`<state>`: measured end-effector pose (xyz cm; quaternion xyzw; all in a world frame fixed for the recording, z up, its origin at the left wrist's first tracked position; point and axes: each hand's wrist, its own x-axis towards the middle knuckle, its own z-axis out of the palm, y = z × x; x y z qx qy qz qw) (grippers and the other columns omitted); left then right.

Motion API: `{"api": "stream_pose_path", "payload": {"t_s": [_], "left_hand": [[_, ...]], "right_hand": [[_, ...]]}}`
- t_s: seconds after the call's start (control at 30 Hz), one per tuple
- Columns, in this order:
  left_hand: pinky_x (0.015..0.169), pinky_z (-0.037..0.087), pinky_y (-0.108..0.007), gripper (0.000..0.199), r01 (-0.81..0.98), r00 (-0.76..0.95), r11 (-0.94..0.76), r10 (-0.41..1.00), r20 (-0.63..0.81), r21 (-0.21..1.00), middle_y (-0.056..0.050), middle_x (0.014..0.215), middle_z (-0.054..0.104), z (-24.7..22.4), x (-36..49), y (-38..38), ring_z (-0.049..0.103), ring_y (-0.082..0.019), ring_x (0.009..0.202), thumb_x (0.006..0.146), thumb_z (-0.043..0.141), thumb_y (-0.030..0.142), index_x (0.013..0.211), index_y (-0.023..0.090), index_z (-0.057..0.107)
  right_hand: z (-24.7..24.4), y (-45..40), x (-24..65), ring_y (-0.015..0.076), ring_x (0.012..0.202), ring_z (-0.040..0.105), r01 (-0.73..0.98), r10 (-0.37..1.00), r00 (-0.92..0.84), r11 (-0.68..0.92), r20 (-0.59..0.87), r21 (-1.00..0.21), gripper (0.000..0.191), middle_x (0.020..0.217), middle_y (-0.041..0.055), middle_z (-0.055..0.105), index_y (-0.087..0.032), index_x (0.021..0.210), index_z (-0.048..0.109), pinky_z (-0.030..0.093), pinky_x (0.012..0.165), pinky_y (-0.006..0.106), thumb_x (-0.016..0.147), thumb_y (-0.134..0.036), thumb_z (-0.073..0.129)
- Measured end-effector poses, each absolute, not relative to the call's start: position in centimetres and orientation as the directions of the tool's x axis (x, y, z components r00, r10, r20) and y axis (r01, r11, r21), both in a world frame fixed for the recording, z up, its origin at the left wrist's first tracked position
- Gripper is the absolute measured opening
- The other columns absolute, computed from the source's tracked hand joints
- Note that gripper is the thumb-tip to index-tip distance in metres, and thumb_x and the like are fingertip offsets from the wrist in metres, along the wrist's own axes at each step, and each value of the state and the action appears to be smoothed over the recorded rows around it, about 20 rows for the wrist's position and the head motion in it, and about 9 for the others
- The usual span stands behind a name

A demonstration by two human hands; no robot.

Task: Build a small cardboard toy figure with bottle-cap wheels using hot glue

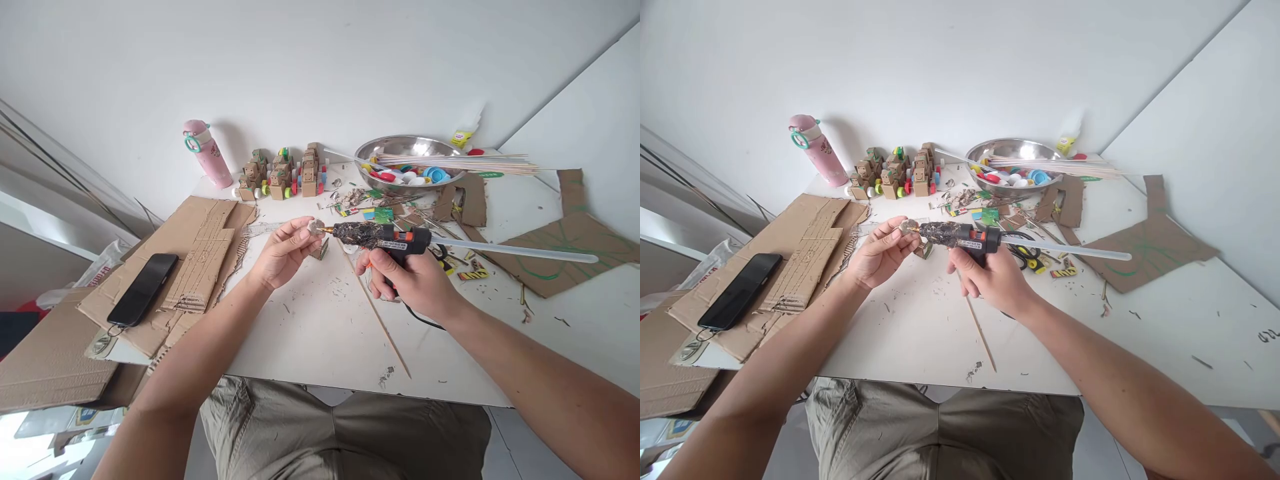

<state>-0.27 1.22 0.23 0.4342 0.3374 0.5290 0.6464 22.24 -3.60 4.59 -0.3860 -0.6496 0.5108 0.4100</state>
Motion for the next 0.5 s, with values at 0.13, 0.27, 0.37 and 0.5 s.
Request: {"api": "stream_pose_path", "payload": {"t_s": [0.13,0.27,0.37,0.5], "left_hand": [[0.099,0.062,-0.038,0.027,-0.388,0.231,0.056,0.972,0.039,0.92,0.001,0.094,0.082,0.31,-0.17,1.07,0.079,-0.018,0.092,0.07,0.096,0.032,0.092,0.028,0.08],[0.098,0.062,-0.038,0.031,-0.389,0.23,0.057,0.973,0.037,0.92,0.001,0.092,0.081,0.37,-0.16,1.04,0.077,-0.017,0.085,0.067,0.098,0.035,0.091,0.027,0.08],[0.099,0.062,-0.039,0.028,-0.363,0.231,0.053,0.972,0.035,0.93,0.001,0.09,0.081,0.36,-0.15,1.09,0.077,-0.016,0.083,0.07,0.095,0.033,0.092,0.027,0.08],[0.098,0.062,-0.039,0.026,-0.365,0.222,0.047,0.974,0.038,0.93,0.001,0.092,0.082,0.34,-0.1,1.15,0.078,-0.017,0.086,0.071,0.095,0.031,0.092,0.026,0.08]], "right_hand": [[4.59,-3.67,22.08,0.0128,0.035,0.046,0.083,0.924,-0.345,0.206,0.166,-0.975,0.07,0.04,-0.0063,0.045,-0.025,0.064,0.057,0.048,0.04,0.033,0.073,-0.094,0.067],[4.6,-3.71,22.04,0.0124,0.035,0.047,0.089,0.927,-0.328,0.222,0.182,-0.971,0.069,0.044,-0.0064,0.045,-0.026,0.064,0.056,0.048,0.038,0.033,0.073,-0.093,0.068],[4.48,-3.74,22.02,0.0121,0.036,0.047,0.093,0.928,-0.323,0.226,0.186,-0.97,0.07,0.046,-0.0054,0.047,-0.026,0.062,0.054,0.049,0.038,0.032,0.073,-0.094,0.067],[4.27,-3.8,21.97,0.0108,0.034,0.042,0.093,0.933,-0.31,0.223,0.184,-0.97,0.069,0.045,-0.0064,0.046,-0.025,0.065,0.056,0.048,0.038,0.032,0.073,-0.093,0.067]]}}
